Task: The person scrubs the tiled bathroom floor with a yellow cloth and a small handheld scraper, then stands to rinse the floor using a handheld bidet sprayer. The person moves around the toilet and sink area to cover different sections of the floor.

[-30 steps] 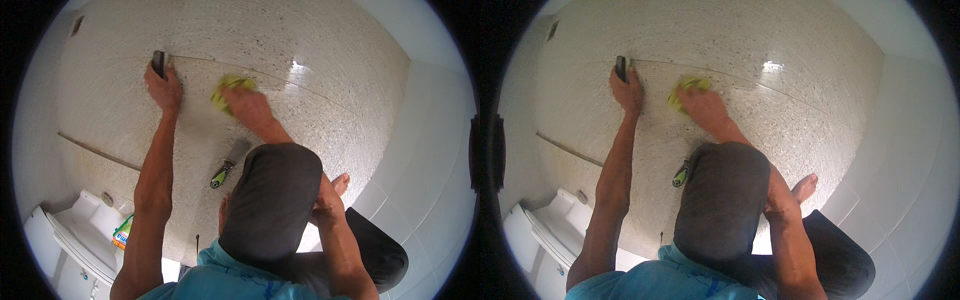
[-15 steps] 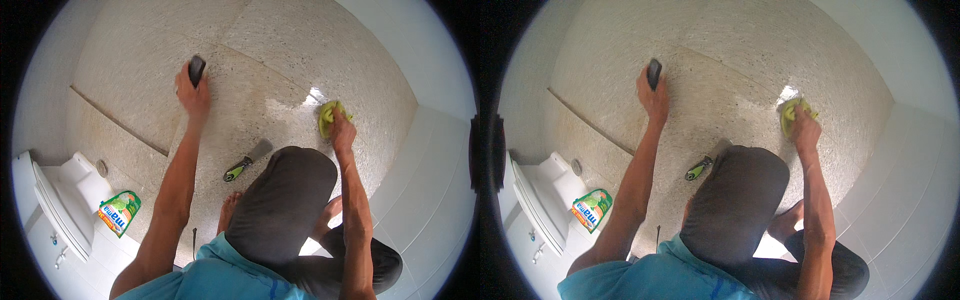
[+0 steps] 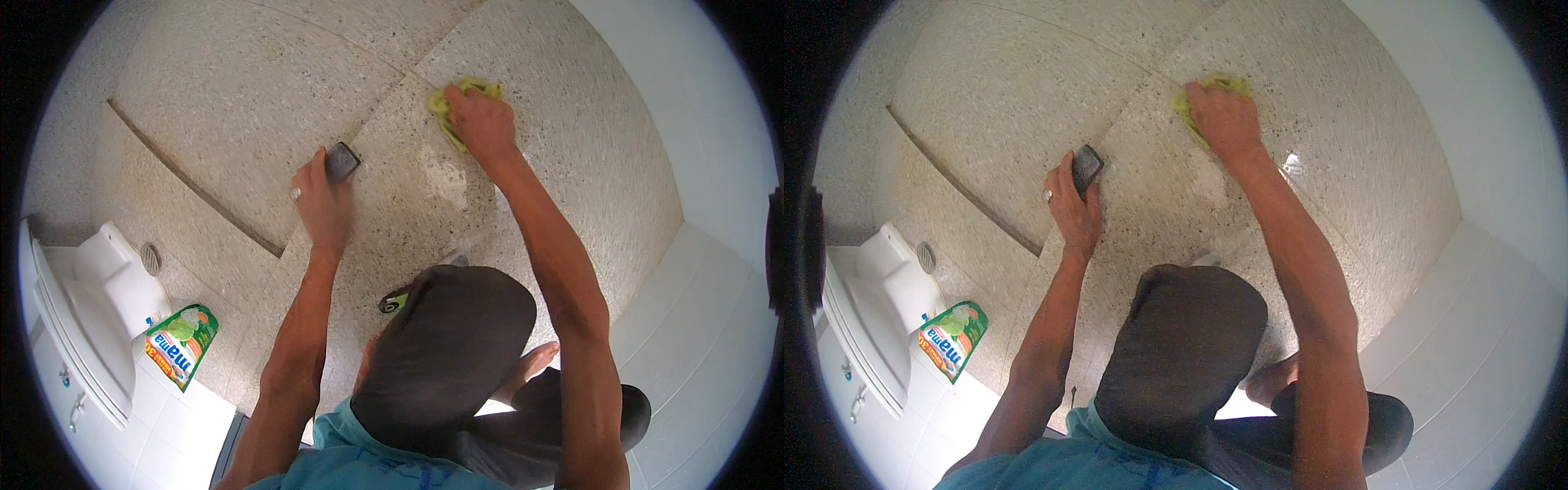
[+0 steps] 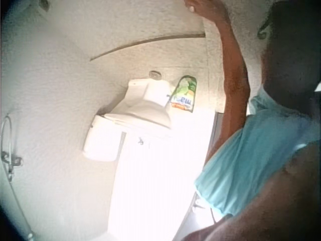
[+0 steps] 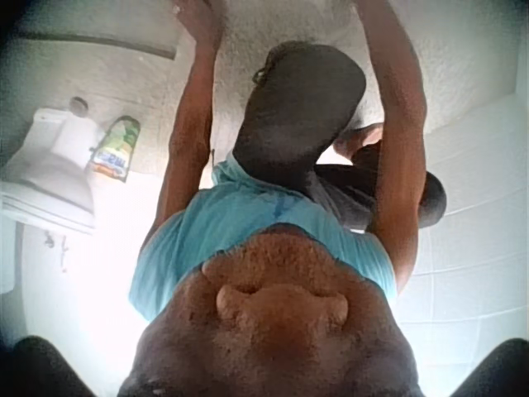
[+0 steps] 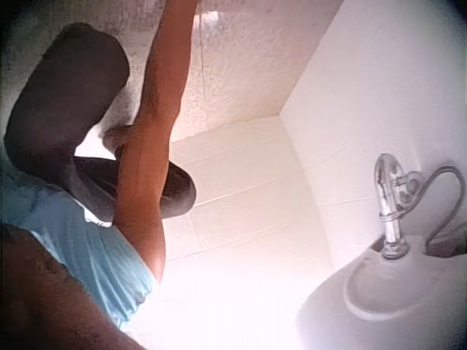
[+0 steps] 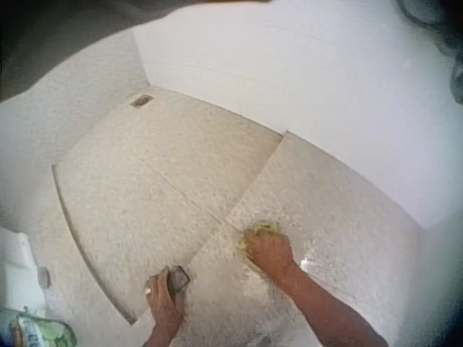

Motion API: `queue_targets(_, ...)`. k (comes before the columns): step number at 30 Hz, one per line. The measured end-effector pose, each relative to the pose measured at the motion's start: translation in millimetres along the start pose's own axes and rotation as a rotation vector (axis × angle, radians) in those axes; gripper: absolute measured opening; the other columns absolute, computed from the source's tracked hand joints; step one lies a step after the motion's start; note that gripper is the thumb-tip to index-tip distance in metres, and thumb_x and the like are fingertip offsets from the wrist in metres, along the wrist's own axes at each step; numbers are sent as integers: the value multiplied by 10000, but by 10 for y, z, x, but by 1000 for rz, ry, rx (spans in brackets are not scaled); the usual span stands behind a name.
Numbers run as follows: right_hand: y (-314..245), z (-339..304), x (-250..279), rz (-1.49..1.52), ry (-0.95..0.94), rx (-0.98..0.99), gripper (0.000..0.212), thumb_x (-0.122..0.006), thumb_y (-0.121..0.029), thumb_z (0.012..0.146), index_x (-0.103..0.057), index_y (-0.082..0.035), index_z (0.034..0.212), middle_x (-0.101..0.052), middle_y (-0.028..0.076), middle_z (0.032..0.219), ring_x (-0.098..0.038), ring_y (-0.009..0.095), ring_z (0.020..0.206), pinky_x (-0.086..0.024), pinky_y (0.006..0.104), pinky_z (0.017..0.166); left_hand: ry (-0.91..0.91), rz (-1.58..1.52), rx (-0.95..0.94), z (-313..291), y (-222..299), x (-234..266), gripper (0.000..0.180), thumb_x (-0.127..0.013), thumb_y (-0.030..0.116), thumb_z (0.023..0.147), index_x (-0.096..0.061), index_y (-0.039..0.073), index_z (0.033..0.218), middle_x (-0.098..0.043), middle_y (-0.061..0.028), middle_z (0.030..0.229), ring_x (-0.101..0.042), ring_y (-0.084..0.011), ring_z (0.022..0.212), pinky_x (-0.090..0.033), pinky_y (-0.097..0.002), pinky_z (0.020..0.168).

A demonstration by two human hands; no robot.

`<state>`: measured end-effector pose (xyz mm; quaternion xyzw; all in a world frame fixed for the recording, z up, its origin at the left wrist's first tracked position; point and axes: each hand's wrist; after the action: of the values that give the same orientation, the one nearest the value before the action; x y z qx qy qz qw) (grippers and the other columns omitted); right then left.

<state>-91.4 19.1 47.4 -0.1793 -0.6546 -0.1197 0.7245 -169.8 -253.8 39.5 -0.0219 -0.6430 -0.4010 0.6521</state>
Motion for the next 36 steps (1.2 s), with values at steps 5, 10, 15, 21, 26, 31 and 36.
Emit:
queue_targets(5, -116, 108, 74, 25, -14, -75, 205, -646, -165, 813, -619, -164, 1016, -653, 98, 765, -669, 316, 673, -517, 442, 544, 25, -37, -51, 44, -17, 48, 581, -695, 84, 844, -447, 29, 1366, -532, -214, 1168, -562, -363, 1012, -474, -450, 836)
queue_targets(10, -1, -778, 247, 18, -192, -140, 233, -611, -232, 859, -597, -141, 1074, -671, 148, 802, -695, 327, 706, -524, 468, 543, 21, -41, -8, 5, -77, 80, 563, -698, 96, 844, -461, 10, 1348, -536, -215, 1154, -554, -363, 1019, -462, -448, 836)
queue_targets(15, -54, -463, 94, -29, -113, -22, 238, -613, -228, 857, -601, -146, 1080, -675, 136, 803, -696, 312, 695, -527, 455, 538, 16, -16, 8, 25, -68, 106, 572, -697, 94, 841, -457, 24, 1356, -537, -203, 1153, -544, -362, 1032, -447, -458, 864)
queue_targets(21, -274, 774, -85, 25, 123, 73, 153, -568, -169, 884, -612, -126, 1023, -678, 136, 805, -693, 313, 729, -532, 459, 589, -45, -77, 38, 63, 0, 76, 585, -694, 94, 838, -450, 37, 1367, -526, -200, 1160, -529, -362, 1055, -434, -452, 882)
queue_targets(26, -237, -302, 25, 97, -150, -53, 305, -626, -134, 827, -596, -159, 1130, -675, 129, 921, -691, 315, 761, -531, 458, 610, -16, -87, 39, 49, -72, 107, 599, -690, 80, 826, -445, 36, 1372, -519, -205, 1169, -525, -369, 1064, -427, -466, 885)
queue_targets(31, -15, -560, -19, 36, -162, 106, 358, -658, -148, 798, -602, -188, 1149, -669, 112, 937, -689, 300, 756, -527, 464, 605, -54, -141, 86, 20, -95, 136, 644, -682, 84, 802, -423, 41, 1390, -517, -195, 1196, -509, -381, 1105, -422, -483, 913)
queue_targets(36, 60, 401, -4, -4, 99, -114, 418, -689, -110, 805, -589, -158, 1209, -683, 104, 932, -682, 278, 763, -528, 421, 655, -152, -94, 111, 26, 14, 126, 714, -701, 118, 787, -387, 88, 1428, -491, -166, 1232, -494, -358, 1156, -425, -475, 936)
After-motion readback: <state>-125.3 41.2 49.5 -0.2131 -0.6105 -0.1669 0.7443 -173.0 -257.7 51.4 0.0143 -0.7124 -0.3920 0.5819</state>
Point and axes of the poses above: each hand's wrist, its own z-axis towards the middle knuckle, its own x-axis out of the back of the hand, y = z × x
